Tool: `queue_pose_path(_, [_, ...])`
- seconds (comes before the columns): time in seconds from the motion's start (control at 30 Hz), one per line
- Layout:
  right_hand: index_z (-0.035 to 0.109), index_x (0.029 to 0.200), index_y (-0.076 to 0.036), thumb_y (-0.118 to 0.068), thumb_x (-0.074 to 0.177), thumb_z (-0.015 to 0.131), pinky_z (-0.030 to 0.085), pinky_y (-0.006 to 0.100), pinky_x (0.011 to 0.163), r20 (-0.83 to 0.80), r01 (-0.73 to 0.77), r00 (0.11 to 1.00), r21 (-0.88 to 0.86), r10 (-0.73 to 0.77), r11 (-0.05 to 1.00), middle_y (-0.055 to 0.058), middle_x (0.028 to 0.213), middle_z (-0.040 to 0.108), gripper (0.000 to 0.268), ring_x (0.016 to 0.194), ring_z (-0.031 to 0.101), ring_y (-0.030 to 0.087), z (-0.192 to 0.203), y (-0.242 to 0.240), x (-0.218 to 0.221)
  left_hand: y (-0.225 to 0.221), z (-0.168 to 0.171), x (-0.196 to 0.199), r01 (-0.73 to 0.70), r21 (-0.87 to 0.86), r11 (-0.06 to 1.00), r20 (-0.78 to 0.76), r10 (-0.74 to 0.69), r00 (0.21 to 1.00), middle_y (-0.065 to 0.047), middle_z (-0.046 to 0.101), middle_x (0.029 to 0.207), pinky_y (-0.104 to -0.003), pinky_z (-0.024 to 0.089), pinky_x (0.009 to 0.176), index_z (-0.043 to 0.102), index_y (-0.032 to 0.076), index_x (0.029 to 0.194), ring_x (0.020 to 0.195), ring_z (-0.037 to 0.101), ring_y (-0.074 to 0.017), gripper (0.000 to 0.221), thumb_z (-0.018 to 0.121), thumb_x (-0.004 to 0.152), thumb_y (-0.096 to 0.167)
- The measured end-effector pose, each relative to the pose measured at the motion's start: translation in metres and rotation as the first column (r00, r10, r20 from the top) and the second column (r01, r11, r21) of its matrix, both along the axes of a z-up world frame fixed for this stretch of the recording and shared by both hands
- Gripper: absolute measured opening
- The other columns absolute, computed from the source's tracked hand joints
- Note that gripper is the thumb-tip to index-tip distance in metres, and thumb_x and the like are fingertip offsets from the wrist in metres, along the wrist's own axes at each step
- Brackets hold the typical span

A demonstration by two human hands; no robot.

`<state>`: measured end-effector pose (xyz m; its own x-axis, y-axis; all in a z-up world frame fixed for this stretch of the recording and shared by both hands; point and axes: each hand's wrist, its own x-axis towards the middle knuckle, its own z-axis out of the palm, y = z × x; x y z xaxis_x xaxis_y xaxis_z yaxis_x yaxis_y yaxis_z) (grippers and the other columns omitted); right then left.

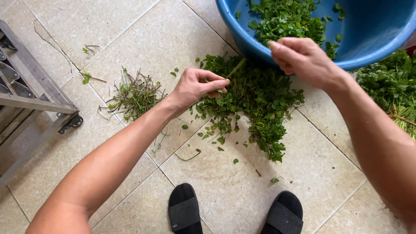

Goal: The person sorts and picks fresh herb leaves from their stems for food preparation.

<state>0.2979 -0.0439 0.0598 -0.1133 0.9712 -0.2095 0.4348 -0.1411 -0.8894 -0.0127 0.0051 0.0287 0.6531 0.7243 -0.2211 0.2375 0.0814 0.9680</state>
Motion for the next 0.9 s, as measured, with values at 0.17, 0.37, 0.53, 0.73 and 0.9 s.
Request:
queue_pose_path(0.17, [0.068, 0.103, -0.007, -0.035, 0.107, 0.049, 0.040, 0.025, 0.054, -0.084, 0.002, 0.996, -0.124, -0.013, 0.992, -0.002, 0.075, 0.056, 0.034, 0.061, 0.046, 0.008, 0.018, -0.013, -0.051, 0.001, -0.022, 0.009, -0.137, -0.219, 0.966, 0.159, 0.174, 0.972, -0.003, 0.081, 0.096, -0.028, 0.060, 0.073, 0.079, 0.012, 0.105, 0.082, 0.073, -0.0088, 0.023, 0.075, 0.094, 0.031])
queue_pose_path(0.37, [0.069, 0.115, -0.010, -0.023, 0.106, 0.056, 0.036, 0.023, 0.060, -0.749, -0.032, 0.624, -0.309, -0.223, 0.950, -0.005, 0.083, 0.052, 0.021, 0.068, 0.042, 0.006, -0.038, -0.008, -0.080, -0.002, -0.022, 0.031, -0.175, -0.363, 0.915, 0.319, 0.298, 0.900, 0.004, 0.080, 0.106, -0.029, 0.051, 0.083, 0.079, 0.016, 0.112, 0.094, 0.069, -0.0055, 0.025, 0.078, 0.091, 0.029])
queue_pose_path(0.53, [0.068, 0.113, -0.013, -0.022, 0.104, 0.058, 0.036, 0.023, 0.061, -0.789, -0.010, 0.544, -0.345, -0.284, 0.939, -0.005, 0.082, 0.052, 0.016, 0.069, 0.043, 0.007, -0.045, -0.007, -0.079, 0.002, -0.018, 0.031, -0.223, -0.343, 0.913, 0.332, 0.340, 0.880, 0.003, 0.079, 0.107, -0.027, 0.046, 0.079, 0.079, 0.014, 0.114, 0.095, 0.067, -0.0048, 0.029, 0.082, 0.088, 0.028])
queue_pose_path(0.73, [0.067, 0.111, -0.011, -0.025, 0.109, 0.061, 0.035, 0.022, 0.064, -0.721, -0.090, 0.687, -0.208, -0.091, 0.974, -0.009, 0.082, 0.046, 0.015, 0.072, 0.040, 0.005, -0.026, -0.008, -0.080, 0.005, -0.018, 0.029, -0.223, -0.288, 0.931, 0.372, 0.323, 0.870, -0.002, 0.079, 0.096, -0.026, 0.053, 0.077, 0.080, 0.009, 0.107, 0.088, 0.070, -0.0086, 0.025, 0.084, 0.089, 0.026])
queue_pose_path(0.9, [0.064, 0.105, -0.012, -0.023, 0.109, 0.058, 0.036, 0.022, 0.065, -0.730, -0.084, 0.670, -0.253, -0.133, 0.964, -0.009, 0.083, 0.049, 0.013, 0.072, 0.041, 0.005, -0.033, -0.009, -0.079, 0.004, -0.016, 0.029, -0.246, -0.070, 0.967, 0.394, 0.253, 0.884, -0.003, 0.078, 0.097, -0.024, 0.059, 0.080, 0.082, 0.008, 0.101, 0.086, 0.071, -0.0095, 0.019, 0.083, 0.090, 0.024])
